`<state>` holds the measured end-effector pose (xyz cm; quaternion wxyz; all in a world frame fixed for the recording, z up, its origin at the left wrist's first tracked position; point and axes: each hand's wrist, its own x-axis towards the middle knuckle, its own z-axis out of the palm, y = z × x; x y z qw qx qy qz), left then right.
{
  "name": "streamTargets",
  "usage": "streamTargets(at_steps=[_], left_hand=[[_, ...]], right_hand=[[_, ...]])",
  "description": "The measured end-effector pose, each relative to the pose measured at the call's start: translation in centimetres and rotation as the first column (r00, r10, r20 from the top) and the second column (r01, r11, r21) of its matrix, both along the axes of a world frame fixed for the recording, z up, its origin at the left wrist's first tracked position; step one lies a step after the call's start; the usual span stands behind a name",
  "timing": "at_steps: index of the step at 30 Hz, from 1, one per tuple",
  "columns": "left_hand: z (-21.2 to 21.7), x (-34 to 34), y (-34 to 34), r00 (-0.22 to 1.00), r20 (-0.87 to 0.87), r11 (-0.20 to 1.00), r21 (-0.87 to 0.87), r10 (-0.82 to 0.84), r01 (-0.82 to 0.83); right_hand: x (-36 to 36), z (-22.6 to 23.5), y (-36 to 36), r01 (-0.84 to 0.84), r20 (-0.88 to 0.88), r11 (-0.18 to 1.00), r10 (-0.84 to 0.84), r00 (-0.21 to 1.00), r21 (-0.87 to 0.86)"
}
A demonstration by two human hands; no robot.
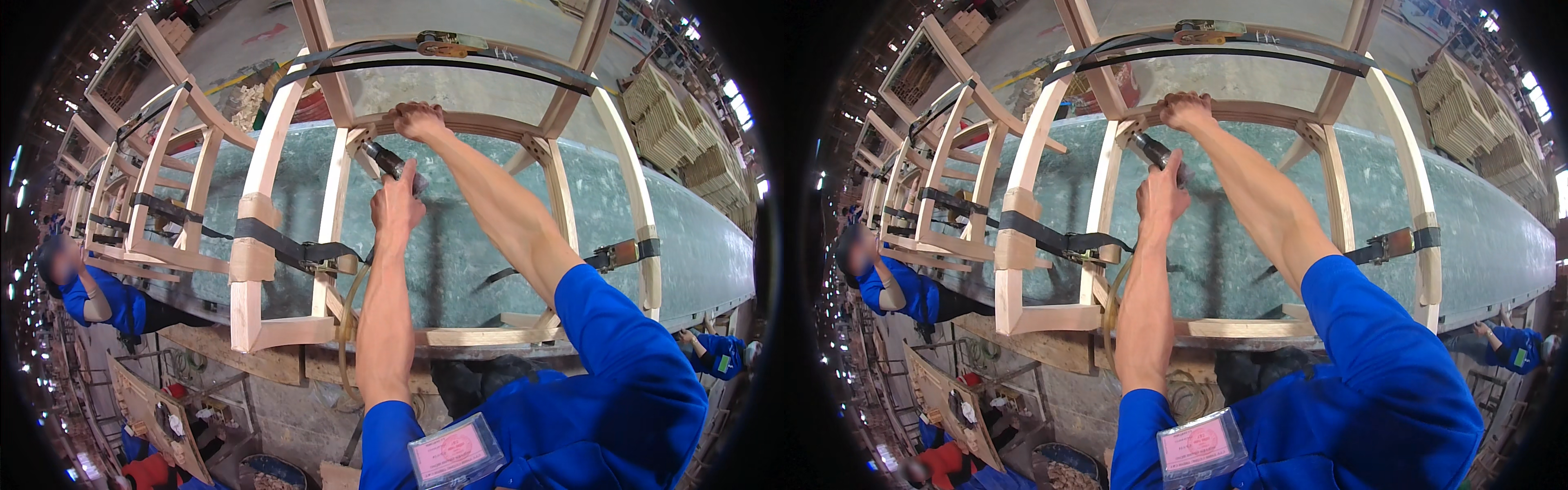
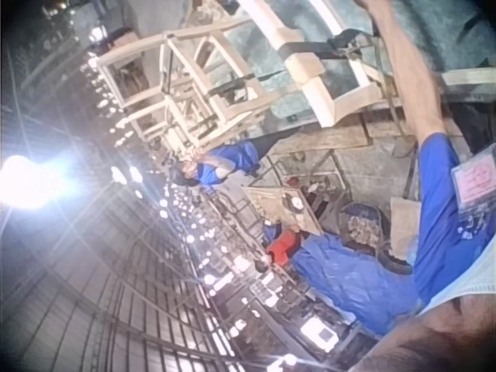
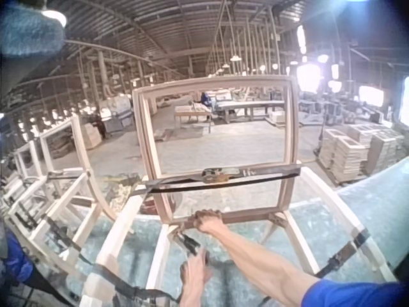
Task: The person uses a pneumatic drill to drive screws into a wooden chair frame. They repeatedly position the drill, insert screws, and fasten joints on the chair structure.
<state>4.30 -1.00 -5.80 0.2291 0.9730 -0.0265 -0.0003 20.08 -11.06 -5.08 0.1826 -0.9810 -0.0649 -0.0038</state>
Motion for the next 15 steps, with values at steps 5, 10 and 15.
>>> streamTargets(at_steps=[5,10,15], left_hand=[[0.24,0.22,-0.4,1.0,-0.019,1.0,-0.025,-0.009,0.008],[0.16,0.33,-0.15,1.0,0.0,1.0,-0.025,-0.011,0.011],[-0.16,0.36,0.12,0.999,0.043,1.0,-0.029,-0.006,0.008]], right_hand=[[0.19,-0.46,-0.55,0.012,0.007,1.0,-0.012,1.0,-0.013],[0.26,-0.44,-0.52,-0.002,-0.002,1.0,0.002,1.0,-0.009],[0.08,0.08,0.0,-0.006,-0.029,1.0,0.006,1.0,-0.012]])
